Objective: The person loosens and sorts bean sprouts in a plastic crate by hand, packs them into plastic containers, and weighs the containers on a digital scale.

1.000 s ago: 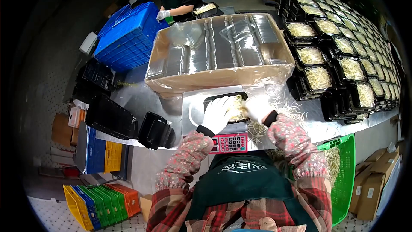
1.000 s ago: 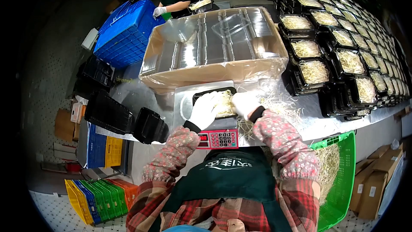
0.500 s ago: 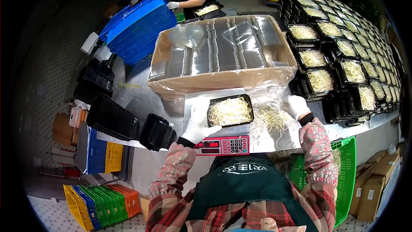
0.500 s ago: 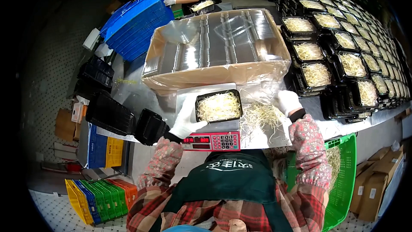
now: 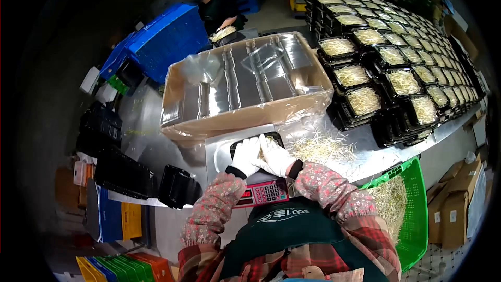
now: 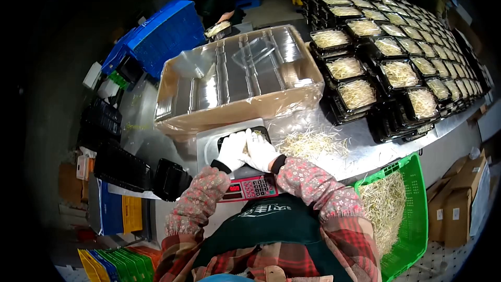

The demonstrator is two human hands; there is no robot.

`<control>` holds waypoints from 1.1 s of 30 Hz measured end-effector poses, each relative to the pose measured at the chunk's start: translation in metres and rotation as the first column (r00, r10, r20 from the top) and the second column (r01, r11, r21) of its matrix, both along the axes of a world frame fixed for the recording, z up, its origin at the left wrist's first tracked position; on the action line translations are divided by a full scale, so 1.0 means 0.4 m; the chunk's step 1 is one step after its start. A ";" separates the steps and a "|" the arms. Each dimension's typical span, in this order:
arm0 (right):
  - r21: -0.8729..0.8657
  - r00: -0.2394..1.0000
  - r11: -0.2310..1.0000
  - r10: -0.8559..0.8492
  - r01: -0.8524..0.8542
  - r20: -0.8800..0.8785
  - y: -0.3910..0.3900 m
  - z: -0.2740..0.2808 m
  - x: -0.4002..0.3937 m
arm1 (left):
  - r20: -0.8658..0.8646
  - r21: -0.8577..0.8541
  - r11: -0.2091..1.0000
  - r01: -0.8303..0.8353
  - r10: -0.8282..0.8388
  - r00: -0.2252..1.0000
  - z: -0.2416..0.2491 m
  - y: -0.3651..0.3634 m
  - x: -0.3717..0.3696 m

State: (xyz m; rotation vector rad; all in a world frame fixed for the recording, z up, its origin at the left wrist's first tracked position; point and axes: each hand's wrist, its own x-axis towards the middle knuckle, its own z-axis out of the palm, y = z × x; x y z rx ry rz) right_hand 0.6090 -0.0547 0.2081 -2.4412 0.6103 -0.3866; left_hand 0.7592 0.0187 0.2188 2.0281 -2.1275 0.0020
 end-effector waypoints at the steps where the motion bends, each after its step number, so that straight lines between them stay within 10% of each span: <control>1: -0.005 1.000 1.000 -0.004 0.004 0.003 -0.009 0.013 -0.006 | 0.003 0.054 0.998 -0.022 0.022 1.000 -0.001 -0.012 0.001; 4: 0.118 0.983 0.979 0.173 -0.165 -0.063 -0.071 0.133 -0.047 | -0.283 0.066 0.991 0.118 -0.095 0.955 0.094 0.027 -0.013; 11: -0.332 0.895 0.837 -0.364 0.435 0.256 -0.585 0.090 -0.052 | -0.322 -0.137 0.986 -0.096 0.047 0.945 0.023 0.023 -0.045; 14: -0.148 0.749 0.929 -0.363 0.340 -0.554 -0.713 0.071 -0.037 | -0.072 -0.139 0.989 -0.056 0.047 0.996 0.023 0.004 -0.067; 25: -0.153 0.926 0.936 -0.271 0.318 0.264 -0.682 0.203 -0.154 | -0.324 -0.212 0.974 -0.080 0.007 0.946 0.083 0.035 -0.069; 28: 0.217 0.740 0.971 -0.217 0.097 0.637 -0.537 0.411 -0.172 | -0.451 -0.423 0.889 -0.176 -0.038 0.892 0.205 0.075 -0.032; 29: 0.051 0.678 0.999 -0.046 0.013 0.733 -0.497 0.451 -0.170 | -0.584 -0.430 0.858 -0.281 -0.027 0.812 0.209 0.074 -0.006; 31: 0.139 0.654 0.972 0.020 -0.190 0.756 -0.366 0.537 -0.171 | -0.983 -0.177 0.891 -0.419 -0.140 0.117 0.252 0.084 0.039; 33: -0.081 0.679 0.933 0.313 -0.350 0.665 -0.259 0.590 -0.168 | -0.915 0.015 0.961 -0.276 -0.097 -0.391 0.330 0.099 0.078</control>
